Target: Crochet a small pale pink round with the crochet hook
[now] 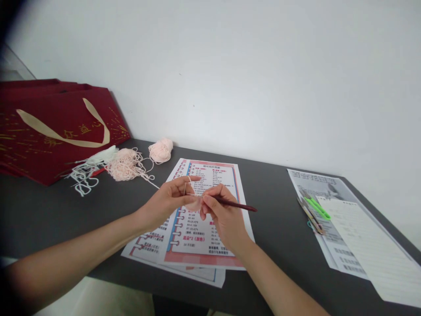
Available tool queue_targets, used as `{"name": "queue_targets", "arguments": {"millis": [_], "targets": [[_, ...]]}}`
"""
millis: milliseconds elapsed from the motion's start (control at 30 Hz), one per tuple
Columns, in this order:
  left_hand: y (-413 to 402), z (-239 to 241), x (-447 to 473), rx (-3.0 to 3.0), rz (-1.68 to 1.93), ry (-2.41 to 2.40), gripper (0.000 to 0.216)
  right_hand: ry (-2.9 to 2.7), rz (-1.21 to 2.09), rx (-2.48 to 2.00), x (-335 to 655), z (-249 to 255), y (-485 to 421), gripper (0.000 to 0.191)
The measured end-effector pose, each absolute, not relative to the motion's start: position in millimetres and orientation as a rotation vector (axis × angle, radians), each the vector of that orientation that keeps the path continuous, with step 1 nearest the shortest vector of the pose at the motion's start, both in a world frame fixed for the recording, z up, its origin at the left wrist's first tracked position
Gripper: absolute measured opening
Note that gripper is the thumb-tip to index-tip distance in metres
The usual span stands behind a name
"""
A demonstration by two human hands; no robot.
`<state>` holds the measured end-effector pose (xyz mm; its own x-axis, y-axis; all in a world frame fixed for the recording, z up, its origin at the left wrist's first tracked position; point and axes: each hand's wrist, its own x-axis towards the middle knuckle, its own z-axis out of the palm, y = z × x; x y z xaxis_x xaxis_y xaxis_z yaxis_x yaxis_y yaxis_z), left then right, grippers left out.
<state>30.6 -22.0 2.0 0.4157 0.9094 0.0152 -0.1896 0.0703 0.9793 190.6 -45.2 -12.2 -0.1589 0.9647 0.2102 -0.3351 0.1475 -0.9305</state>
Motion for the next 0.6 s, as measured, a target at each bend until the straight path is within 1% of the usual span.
{"name": "queue_targets", "arguments": {"millis": [67,167,233,300,367,433,533,600], "targets": [[-23.4,-1.1,32.1,1.147,0.964,0.733,0.050,-1.382,1.085,-0.812,189.9,-15.8,-49.1,0.006],[-25.1,-2.0,33.5,1.045,0.946,0.718,0.050,-1.813,0.475,-0.866,191.2,-19.3,-54.2,0.010],[-25.5,-0.1,33.3,0.949,0.911,0.703,0.046,-2.002,0.105,-0.856,191.6,-20.0,-56.5,0.013],[-24.8,3.0,32.1,0.837,0.841,0.657,0.041,-2.059,-0.069,-0.831,191.2,-20.0,-57.8,0.016],[-23.0,6.4,30.0,0.750,0.756,0.614,0.039,-2.019,0.000,-0.773,191.0,-19.5,-57.7,0.019],[-20.6,9.5,27.6,0.716,0.716,0.616,0.040,-1.887,0.288,-0.786,191.6,-18.6,-56.0,0.017],[-16.6,12.7,24.3,0.745,0.742,0.651,0.043,-1.573,0.829,-0.865,194.6,-16.7,-50.9,0.008],[-14.1,13.2,22.3,0.789,0.779,0.655,0.043,-1.417,1.033,-0.814,197.6,-15.0,-47.0,0.006]]}}
